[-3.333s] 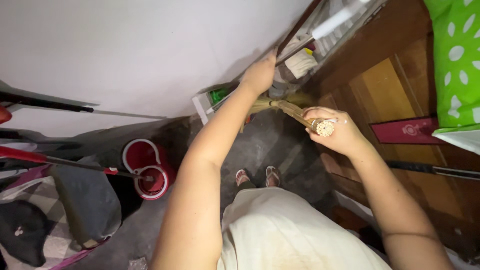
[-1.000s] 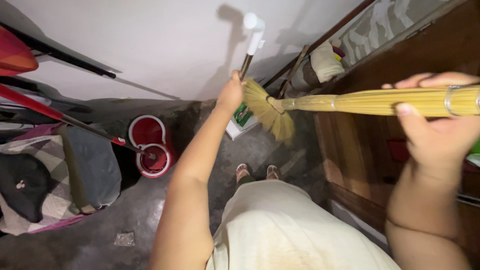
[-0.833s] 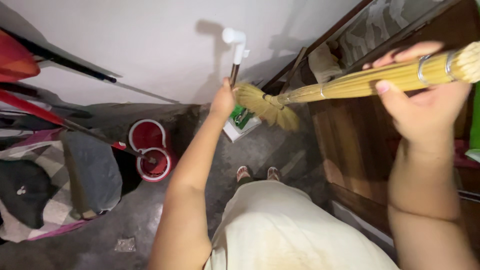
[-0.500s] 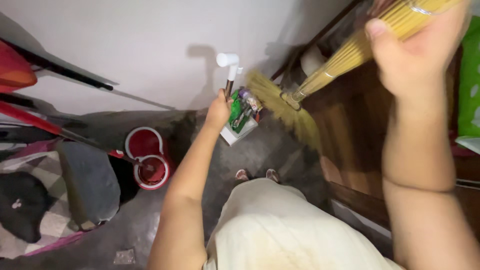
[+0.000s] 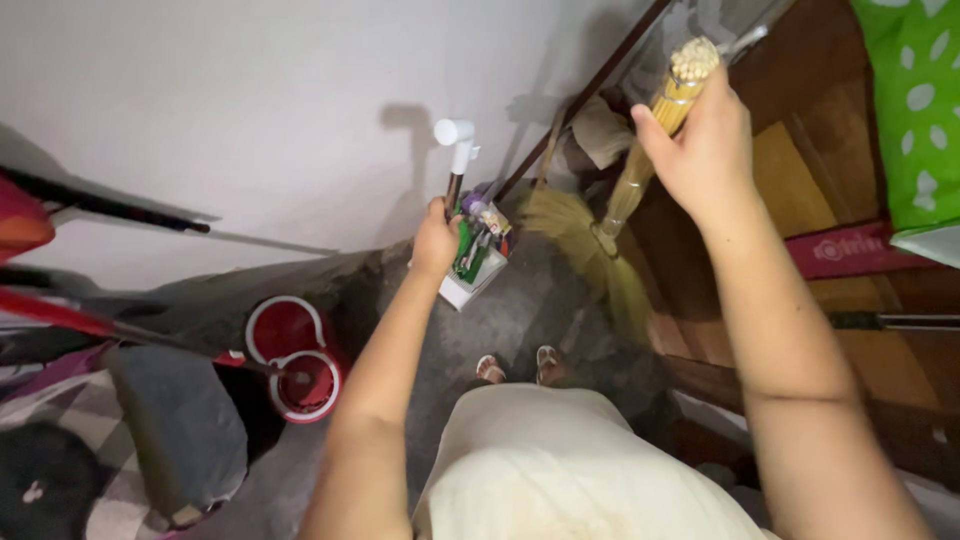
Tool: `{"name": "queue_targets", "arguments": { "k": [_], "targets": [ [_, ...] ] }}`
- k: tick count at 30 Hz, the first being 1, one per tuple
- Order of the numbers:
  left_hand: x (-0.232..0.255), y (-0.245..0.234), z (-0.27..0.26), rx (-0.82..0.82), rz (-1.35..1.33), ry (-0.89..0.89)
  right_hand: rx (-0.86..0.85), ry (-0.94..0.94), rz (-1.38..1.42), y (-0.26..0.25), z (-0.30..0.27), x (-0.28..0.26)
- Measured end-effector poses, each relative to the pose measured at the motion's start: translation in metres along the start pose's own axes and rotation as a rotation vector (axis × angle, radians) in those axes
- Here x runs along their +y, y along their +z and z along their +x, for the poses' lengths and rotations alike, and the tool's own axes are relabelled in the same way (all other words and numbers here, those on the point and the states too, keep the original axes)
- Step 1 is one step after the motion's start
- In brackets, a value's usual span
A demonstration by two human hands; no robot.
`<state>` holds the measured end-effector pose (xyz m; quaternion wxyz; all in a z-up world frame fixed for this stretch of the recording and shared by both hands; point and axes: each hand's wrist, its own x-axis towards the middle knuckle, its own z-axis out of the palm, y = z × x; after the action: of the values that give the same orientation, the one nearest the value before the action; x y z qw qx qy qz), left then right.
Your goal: The person wipes a wooden cabinet with a blue cloth, then sweeps the floor with a broom and dustpan, gathering debris into a pile.
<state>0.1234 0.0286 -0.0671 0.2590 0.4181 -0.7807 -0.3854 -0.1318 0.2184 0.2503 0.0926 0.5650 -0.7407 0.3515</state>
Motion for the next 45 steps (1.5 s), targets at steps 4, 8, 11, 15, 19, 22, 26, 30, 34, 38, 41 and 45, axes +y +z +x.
{"name": "queue_targets", "arguments": {
  "k": [4, 8, 11, 15, 19, 22, 26, 30, 34, 38, 41, 45],
  "targets": [
    [0.0, 0.003, 0.0, 0.003, 0.013, -0.041, 0.009, 0.211, -0.029, 0.013, -0.033, 0.054],
    [-0.001, 0.001, 0.002, 0.024, 0.02, -0.016, 0.066, 0.251, -0.043, 0.056, -0.084, 0.146],
    [0.005, -0.004, 0.006, 0.04, 0.037, -0.056, 0.013, 0.485, 0.043, 0.097, -0.118, 0.238],
    [0.012, -0.006, 0.009, 0.055, 0.106, -0.185, 0.03, 0.641, 0.241, 0.147, -0.155, 0.335],
    [0.001, 0.002, 0.012, 0.094, 0.128, -0.316, -0.046, 1.198, 0.366, 0.174, -0.175, 0.366],
    [-0.019, 0.018, 0.008, 0.173, 0.083, -0.318, -0.018, 1.459, 0.395, 0.194, -0.179, 0.368],
    [-0.059, 0.033, -0.002, 0.181, 0.097, -0.409, -0.079, 1.718, 0.606, 0.261, -0.181, 0.332],
    [-0.09, 0.042, -0.007, 0.142, 0.15, -0.54, -0.744, 1.249, 0.851, 0.37, -0.215, 0.241],
    [-0.118, 0.042, -0.004, 0.197, 0.116, -0.476, -0.909, 0.224, 0.455, 0.471, -0.233, 0.169],
    [-0.161, 0.041, -0.01, 0.309, 0.077, -0.442, -0.99, -0.224, -0.081, 0.534, -0.245, 0.148],
    [-0.194, 0.06, -0.034, 0.358, 0.041, -0.424, -1.233, -0.311, -0.295, 0.576, -0.244, 0.143],
    [-0.259, 0.103, -0.061, 0.425, -0.081, -0.451, -1.371, -0.437, -0.384, 0.639, -0.252, 0.137]
  ]
}}
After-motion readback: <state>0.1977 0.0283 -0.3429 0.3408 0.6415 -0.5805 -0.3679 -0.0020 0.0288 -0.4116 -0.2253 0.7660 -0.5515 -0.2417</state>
